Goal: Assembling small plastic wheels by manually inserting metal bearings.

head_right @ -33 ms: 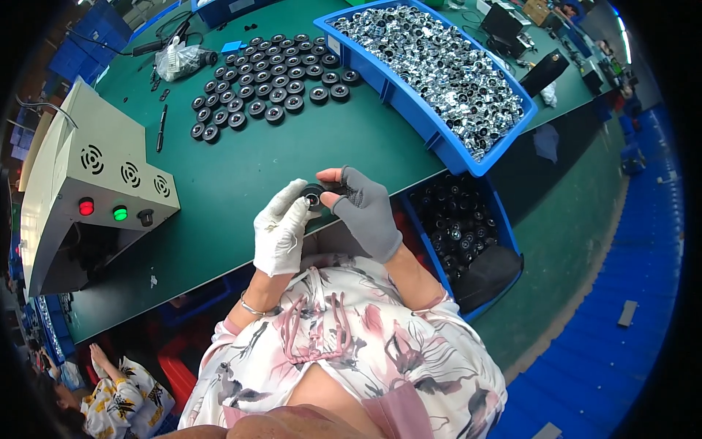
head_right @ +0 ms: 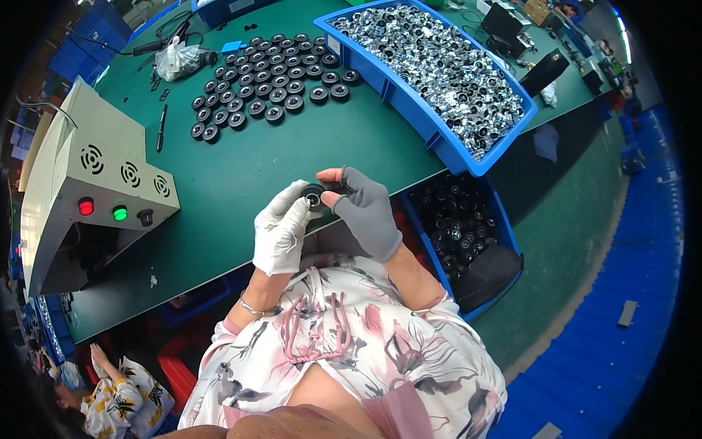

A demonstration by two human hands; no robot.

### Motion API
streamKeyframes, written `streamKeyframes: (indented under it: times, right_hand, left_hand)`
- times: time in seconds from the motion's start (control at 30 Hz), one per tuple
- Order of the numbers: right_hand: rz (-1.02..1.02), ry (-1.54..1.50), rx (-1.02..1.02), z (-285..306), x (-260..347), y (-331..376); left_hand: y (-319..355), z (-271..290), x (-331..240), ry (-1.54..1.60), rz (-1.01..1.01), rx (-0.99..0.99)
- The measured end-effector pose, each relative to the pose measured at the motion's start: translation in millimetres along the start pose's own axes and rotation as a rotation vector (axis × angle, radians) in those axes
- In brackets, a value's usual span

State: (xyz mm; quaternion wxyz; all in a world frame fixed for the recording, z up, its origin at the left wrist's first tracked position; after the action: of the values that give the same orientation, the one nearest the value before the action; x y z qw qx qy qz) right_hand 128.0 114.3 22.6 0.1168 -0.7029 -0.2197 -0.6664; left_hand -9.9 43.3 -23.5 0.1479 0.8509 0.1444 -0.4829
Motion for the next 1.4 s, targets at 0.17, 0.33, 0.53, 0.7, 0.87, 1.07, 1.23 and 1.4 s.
streamKeyframes:
  times: [0.17, 0.33, 0.53, 0.7, 0.87, 1.07, 1.23, 1.4]
  right_hand:
    - [-0.074, -0.104, 0.042, 1, -11, -3]
    - [-0.031, -0.036, 0.086, -6, -6, -1]
    - [0.296, 0.452, -0.003, -4, 12, 6]
    - [0.405, 0.47, -0.026, -9, 23, 11]
    - [0.577, 0.58, -0.072, -16, 21, 16]
    - [0.566, 0.549, 0.047, -18, 23, 4]
    - [0.282, 0.217, 0.171, -15, -6, -10]
    - [0.066, 0.009, 0.127, -22, -13, -8]
  left_hand:
    - [-1, 3, 11, 0.23, 0.08, 0.102]
    - [0, 3, 11, 0.213, 0.083, 0.053]
    - [-1, -6, 0, 0.122, 0.055, 0.023]
    - [1, -6, -4, -0.066, 0.05, 0.04]
    - [-2, 5, 4, -0.047, 0.027, 0.022]
    - [0, 3, 7, 0.299, 0.075, 0.008]
    - [0, 4, 8, 0.307, 0.028, 0.063]
    - [0, 4, 9, 0.299, 0.028, -0.04]
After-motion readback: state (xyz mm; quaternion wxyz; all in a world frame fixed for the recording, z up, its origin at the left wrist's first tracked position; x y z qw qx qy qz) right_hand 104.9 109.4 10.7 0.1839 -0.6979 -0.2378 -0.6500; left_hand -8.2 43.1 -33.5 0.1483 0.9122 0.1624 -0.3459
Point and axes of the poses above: each hand's wrist, its own y-axis away from the middle knuckle, its own z-axis out of the back of the hand, x = y × z, the point moved 7 cm from there along -y, towards the middle knuckle, and after that the axes turned 5 degrees about -z, right-handed, at the moved point
